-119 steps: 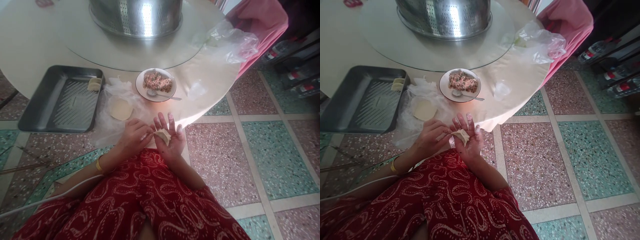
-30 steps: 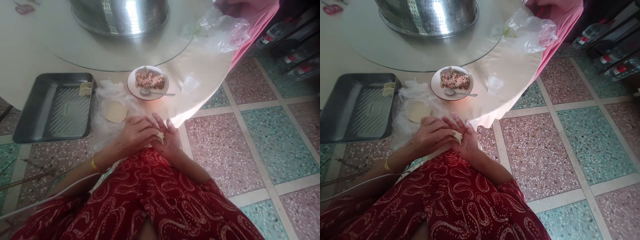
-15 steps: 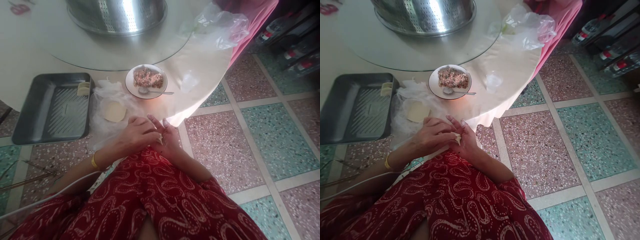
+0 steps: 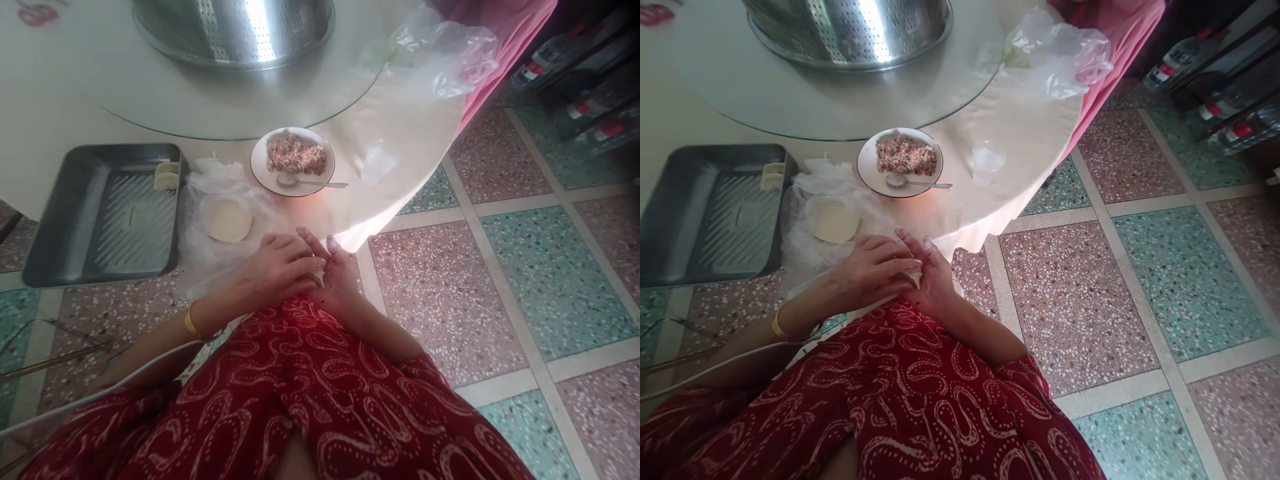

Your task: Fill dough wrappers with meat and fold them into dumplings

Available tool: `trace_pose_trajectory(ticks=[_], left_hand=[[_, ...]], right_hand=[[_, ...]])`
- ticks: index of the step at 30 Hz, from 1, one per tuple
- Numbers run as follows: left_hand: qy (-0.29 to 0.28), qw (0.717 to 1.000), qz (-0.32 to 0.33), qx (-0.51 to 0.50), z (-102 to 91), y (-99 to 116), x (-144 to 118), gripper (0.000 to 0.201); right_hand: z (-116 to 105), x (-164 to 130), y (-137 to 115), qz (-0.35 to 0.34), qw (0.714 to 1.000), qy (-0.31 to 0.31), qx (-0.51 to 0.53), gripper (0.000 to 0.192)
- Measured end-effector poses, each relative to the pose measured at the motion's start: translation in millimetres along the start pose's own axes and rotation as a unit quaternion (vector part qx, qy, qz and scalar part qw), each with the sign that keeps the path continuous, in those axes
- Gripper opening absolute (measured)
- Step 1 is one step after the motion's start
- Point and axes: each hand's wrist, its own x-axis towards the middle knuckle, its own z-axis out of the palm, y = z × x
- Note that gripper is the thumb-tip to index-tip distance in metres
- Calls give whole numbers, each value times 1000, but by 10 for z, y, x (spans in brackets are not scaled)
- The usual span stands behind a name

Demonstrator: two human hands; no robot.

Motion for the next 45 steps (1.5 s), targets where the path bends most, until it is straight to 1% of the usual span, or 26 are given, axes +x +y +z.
trace_pose_trajectory(ticks=[3, 6, 8, 12, 15, 18, 21, 23, 25, 27, 29, 31, 34, 38, 40, 42, 45], left_hand=[[-10, 1000, -4, -1, 12, 21, -1, 17], [-11, 1000, 8, 17, 18, 22, -3, 19], [-22, 999, 11, 31, 18, 16, -4, 21], [-53, 997, 20, 51, 18, 13, 2, 21], [-47, 997, 21, 56, 27, 26, 19, 21], [-39, 998, 28, 48, 45, 41, 52, 22], [-12, 998, 48, 35, 55, 43, 73, 19], [24, 998, 52, 38, 50, 36, 60, 24], [53, 996, 42, 52, 37, 29, 23, 34], [69, 995, 19, 65, 24, 27, -21, 37], [78, 995, -2, 67, 21, 34, -54, 35], [87, 994, -16, 61, 29, 47, -67, 28], [101, 993, -22, 56, 46, 62, -70, 19], [124, 988, -24, 84, 47, 54, -97, 26], [142, 983, -24, 110, 40, 43, -121, 23], [153, 980, -22, 129, 29, 33, -149, 19], [147, 978, -16, 146, 9, 29, -189, 25]], right_hand=[[-4, 12, -1, 32, 997, -23, 67, 48], [3, 13, -5, 51, 995, -26, 81, 51], [9, 6, -6, 57, 993, -32, 95, 51], [14, -8, -10, 59, 991, -32, 112, 50], [20, -5, -18, 52, 992, -30, 115, 50], [31, 4, -25, 43, 995, -15, 91, 51], [43, -2, -37, 29, 998, -7, 60, 53], [52, -17, -55, 21, 998, -5, 50, 55], [65, -35, -80, 15, 999, -1, 50, 56], [76, -47, -100, 6, 998, -7, 61, 55], [83, -49, -108, -3, 997, -18, 69, 52], [83, -45, -101, -10, 998, -20, 66, 50], [70, -37, -85, -16, 998, -17, 59, 49], [53, -36, -79, -15, 996, -36, 81, 48], [55, -34, -79, -15, 996, -37, 84, 48], [63, -25, -77, -21, 997, -37, 69, 48], [78, -8, -68, -34, 998, -36, 26, 50]])
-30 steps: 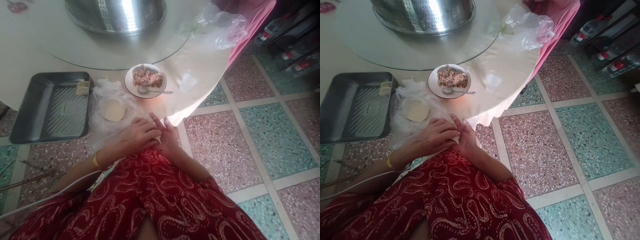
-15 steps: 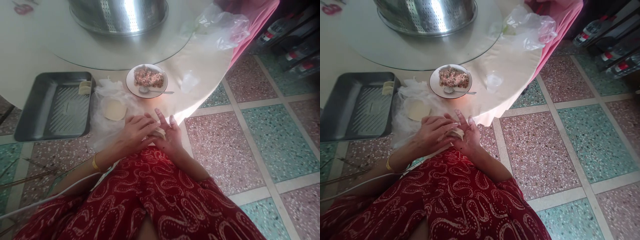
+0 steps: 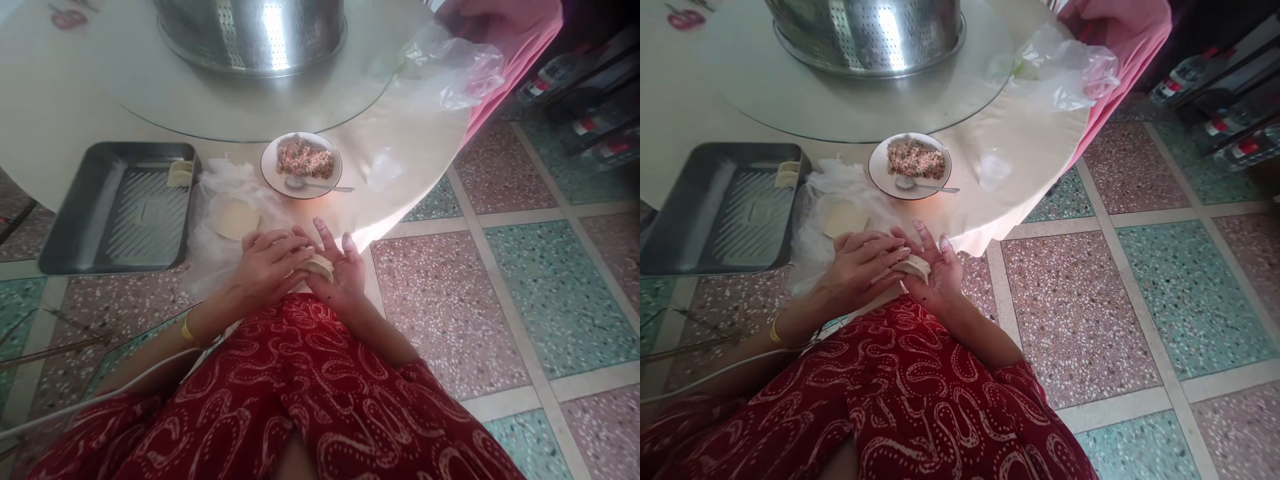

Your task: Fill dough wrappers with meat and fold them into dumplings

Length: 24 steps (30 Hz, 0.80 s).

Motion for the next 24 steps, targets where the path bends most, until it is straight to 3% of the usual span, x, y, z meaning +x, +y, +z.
trace_pose_trajectory(ticks=[6, 12, 17, 24], left_hand=[[-29, 999, -1, -25, -83, 0, -15, 26], [-131, 988, 16, -85, -182, -51, -68, 42], [-105, 992, -3, -76, -382, -174, -188, 40], [-99, 995, 0, -8, -827, -450, -307, 28]], right_hand=[[65, -1, 40, 14, 997, 10, -69, 53], [181, 85, 154, 59, 997, 11, -58, 56], [344, 224, 309, 74, 996, -4, -46, 55], [738, 470, 498, 85, 993, -44, -70, 52]])
